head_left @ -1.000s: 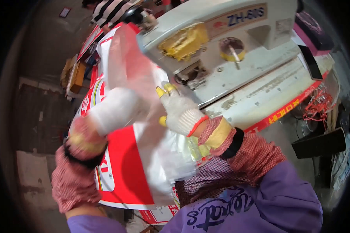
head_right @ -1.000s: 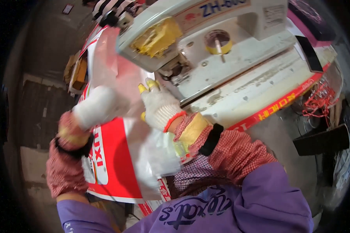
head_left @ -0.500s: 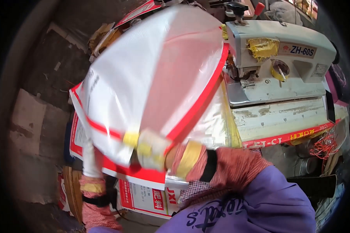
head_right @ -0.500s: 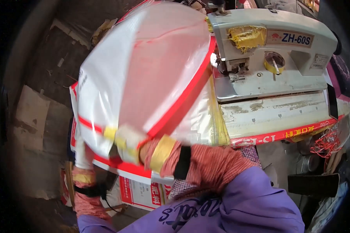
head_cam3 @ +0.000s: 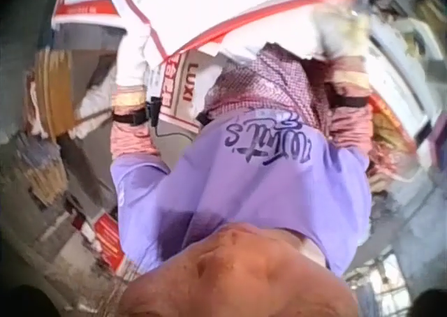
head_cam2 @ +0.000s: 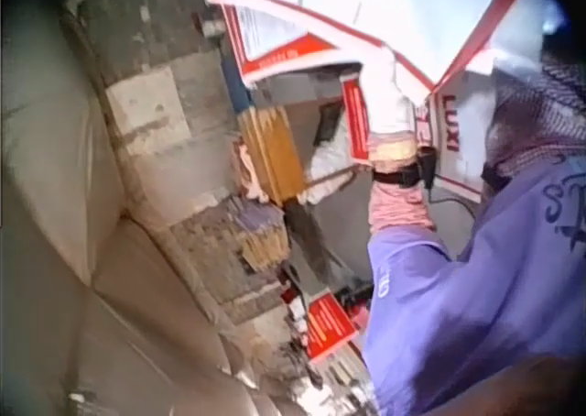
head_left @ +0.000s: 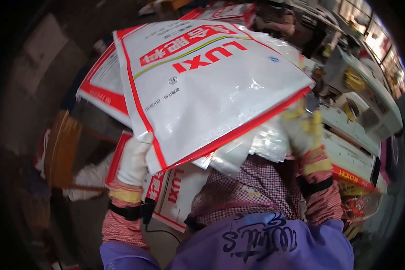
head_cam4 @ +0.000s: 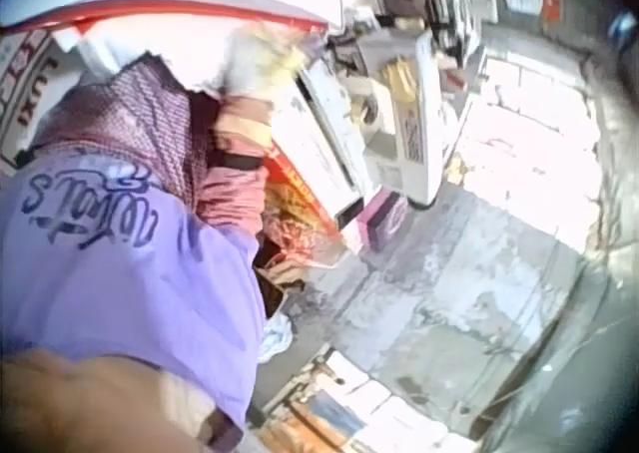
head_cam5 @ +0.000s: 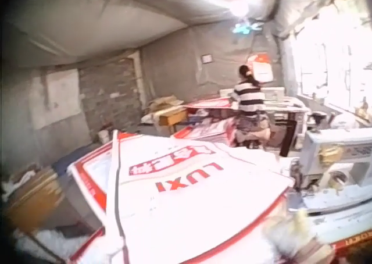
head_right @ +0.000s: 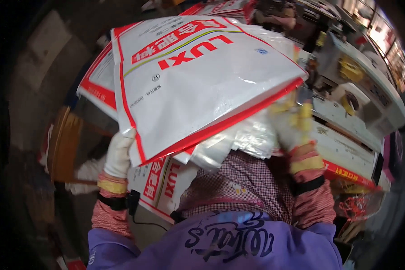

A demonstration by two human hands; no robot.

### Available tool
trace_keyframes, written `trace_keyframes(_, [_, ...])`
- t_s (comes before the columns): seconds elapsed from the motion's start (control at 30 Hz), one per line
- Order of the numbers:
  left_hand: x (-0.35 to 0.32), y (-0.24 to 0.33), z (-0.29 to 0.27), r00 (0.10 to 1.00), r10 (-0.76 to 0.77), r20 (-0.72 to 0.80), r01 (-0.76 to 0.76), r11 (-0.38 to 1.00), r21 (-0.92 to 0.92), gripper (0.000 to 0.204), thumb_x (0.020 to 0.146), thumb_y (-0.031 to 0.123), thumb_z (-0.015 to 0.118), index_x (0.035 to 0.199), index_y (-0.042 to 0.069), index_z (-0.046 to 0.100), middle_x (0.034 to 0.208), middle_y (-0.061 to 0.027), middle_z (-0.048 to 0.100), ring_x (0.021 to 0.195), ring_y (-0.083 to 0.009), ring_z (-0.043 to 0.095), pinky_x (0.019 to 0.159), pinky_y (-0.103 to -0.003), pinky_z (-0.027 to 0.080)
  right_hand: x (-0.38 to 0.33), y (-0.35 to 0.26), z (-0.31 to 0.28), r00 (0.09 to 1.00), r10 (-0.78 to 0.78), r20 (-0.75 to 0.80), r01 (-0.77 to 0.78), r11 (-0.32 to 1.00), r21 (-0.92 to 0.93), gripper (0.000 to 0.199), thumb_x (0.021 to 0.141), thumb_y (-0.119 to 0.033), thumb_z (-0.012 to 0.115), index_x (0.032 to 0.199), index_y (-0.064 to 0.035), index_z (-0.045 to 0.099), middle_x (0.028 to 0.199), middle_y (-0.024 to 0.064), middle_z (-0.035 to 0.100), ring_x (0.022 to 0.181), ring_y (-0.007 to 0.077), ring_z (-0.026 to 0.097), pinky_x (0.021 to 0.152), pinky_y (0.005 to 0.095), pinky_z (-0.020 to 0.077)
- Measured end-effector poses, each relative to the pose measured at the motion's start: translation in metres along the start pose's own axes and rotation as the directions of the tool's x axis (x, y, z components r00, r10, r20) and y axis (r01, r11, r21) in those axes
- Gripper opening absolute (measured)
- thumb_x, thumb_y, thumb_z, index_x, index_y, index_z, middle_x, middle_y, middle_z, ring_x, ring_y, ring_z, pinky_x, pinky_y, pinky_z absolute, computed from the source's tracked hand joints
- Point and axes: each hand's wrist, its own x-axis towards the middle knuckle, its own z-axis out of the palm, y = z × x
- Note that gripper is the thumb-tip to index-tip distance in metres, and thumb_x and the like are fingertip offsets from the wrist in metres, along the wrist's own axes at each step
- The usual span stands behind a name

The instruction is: The recorder is using an industrial sewing machine to seal the tops of large plastic fertilizer sacks.

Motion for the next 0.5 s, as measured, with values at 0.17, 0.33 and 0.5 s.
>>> trace_keyframes(0.17, [-0.106, -0.055, -0.08, 0.982, 0.053, -0.179, -0.034, 0.993, 0.109, 0.034, 0.089, 0.019, 0.048, 0.113, -0.005, 0.051, 0.102, -0.0086, 0.061, 0.091, -0.021, 0.059, 0.081, -0.03, 0.045, 0.017, 0.0, -0.001, 0.965, -0.173, -0.196, 0.044, 0.845, -0.533, 0.053, 0.087, -0.035, 0.051, 0.122, 0.0032, 0.041, 0.124, 0.0169, 0.046, 0.114, 0.0254, 0.044, 0.098, 0.0373, 0.0353])
trace_keyframes(0.33, [-0.242, -0.212, -0.108, 0.723, -0.442, -0.531, 0.334, 0.896, -0.291, 0.04, 0.085, 0.012, 0.053, 0.121, -0.004, 0.044, 0.115, -0.0123, 0.053, 0.104, -0.0211, 0.052, 0.09, -0.033, 0.041, 0.004, 0.125, 0.014, 0.883, 0.017, -0.47, -0.286, 0.813, -0.507, 0.032, 0.088, -0.021, 0.052, 0.11, 0.0017, 0.052, 0.106, 0.0119, 0.058, 0.096, 0.0235, 0.055, 0.085, 0.0314, 0.0453])
trace_keyframes(0.5, [-0.321, -0.313, -0.122, 0.309, -0.187, -0.933, 0.633, 0.772, 0.055, 0.029, 0.085, 0.012, 0.049, 0.11, -0.003, 0.053, 0.098, -0.0167, 0.06, 0.086, -0.0282, 0.058, 0.076, -0.035, 0.045, -0.009, 0.259, 0.011, 0.696, 0.132, -0.706, -0.718, 0.111, -0.687, 0.021, 0.082, -0.024, 0.06, 0.085, -0.0036, 0.058, 0.07, 0.0132, 0.058, 0.076, 0.0215, 0.057, 0.063, 0.034, 0.0472])
